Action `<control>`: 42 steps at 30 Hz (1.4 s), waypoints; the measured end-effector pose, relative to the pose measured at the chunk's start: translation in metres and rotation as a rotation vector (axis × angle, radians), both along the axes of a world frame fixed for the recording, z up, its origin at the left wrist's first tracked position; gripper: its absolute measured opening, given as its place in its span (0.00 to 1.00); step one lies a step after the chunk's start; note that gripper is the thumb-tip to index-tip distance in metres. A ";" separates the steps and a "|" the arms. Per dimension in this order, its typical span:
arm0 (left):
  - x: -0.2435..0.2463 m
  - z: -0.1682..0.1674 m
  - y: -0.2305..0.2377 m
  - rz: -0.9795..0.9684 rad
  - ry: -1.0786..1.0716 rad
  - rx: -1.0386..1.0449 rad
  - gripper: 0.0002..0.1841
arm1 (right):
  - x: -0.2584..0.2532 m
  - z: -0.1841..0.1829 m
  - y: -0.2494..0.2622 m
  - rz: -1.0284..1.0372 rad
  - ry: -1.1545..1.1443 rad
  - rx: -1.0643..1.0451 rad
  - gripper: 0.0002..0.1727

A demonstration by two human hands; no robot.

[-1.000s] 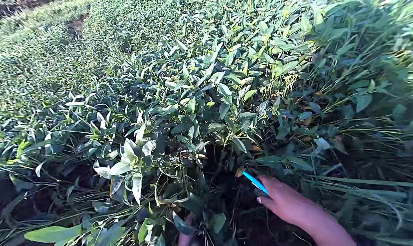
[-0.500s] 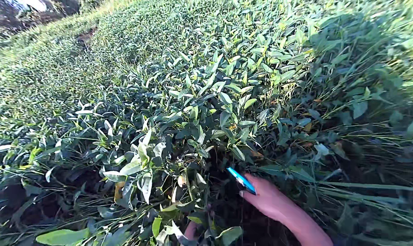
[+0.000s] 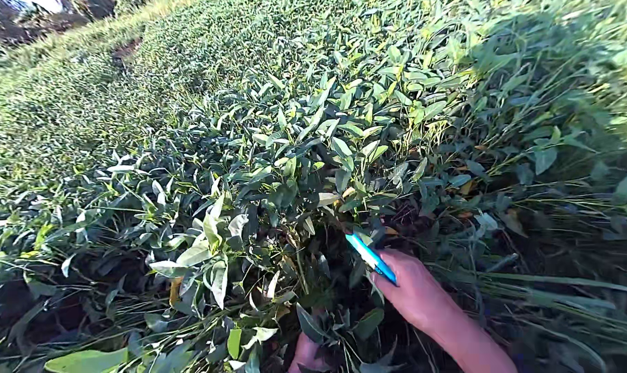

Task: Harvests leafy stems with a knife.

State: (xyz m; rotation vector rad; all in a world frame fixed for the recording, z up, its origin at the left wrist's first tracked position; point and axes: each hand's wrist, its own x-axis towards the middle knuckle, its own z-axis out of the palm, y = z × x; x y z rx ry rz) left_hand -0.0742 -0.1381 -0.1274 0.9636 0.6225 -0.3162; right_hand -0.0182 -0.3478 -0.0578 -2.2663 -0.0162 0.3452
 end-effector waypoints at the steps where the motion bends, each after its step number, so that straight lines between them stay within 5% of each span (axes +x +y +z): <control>1: 0.000 -0.006 0.005 -0.017 -0.013 -0.043 0.21 | -0.022 -0.006 0.005 0.068 0.007 0.038 0.18; 8: 0.034 -0.042 0.014 -0.460 -0.096 -0.039 0.19 | -0.072 -0.051 0.040 0.384 0.025 0.218 0.17; 11: 0.025 -0.036 0.016 -0.327 -0.035 0.147 0.16 | -0.052 -0.045 0.025 0.375 0.072 0.205 0.19; 14: 0.012 -0.028 0.016 -0.140 0.131 0.232 0.16 | -0.004 -0.018 0.011 0.197 0.298 -0.183 0.26; 17: 0.006 -0.033 0.013 -0.113 0.176 0.223 0.18 | 0.039 -0.032 0.020 0.165 0.473 -0.407 0.25; 22: 0.003 -0.043 0.017 -0.135 0.135 0.238 0.16 | 0.049 -0.062 0.037 0.099 0.540 -0.440 0.20; 29: 0.005 -0.045 0.024 -0.171 0.014 0.235 0.14 | 0.029 -0.073 0.027 0.276 0.629 -0.517 0.20; 33: 0.030 -0.029 0.036 -0.217 -0.262 0.126 0.14 | 0.044 -0.049 0.021 0.219 0.474 -0.233 0.21; 35: 0.047 -0.033 0.052 -0.088 -0.364 0.048 0.15 | 0.064 -0.047 0.029 0.177 0.447 -0.025 0.21; 39: 0.047 -0.015 0.088 0.330 -0.238 0.395 0.15 | 0.107 -0.072 0.029 -0.138 0.350 0.240 0.21; 42: 0.024 -0.035 0.132 0.337 -0.201 0.597 0.18 | 0.123 -0.094 -0.016 -0.462 0.327 0.353 0.20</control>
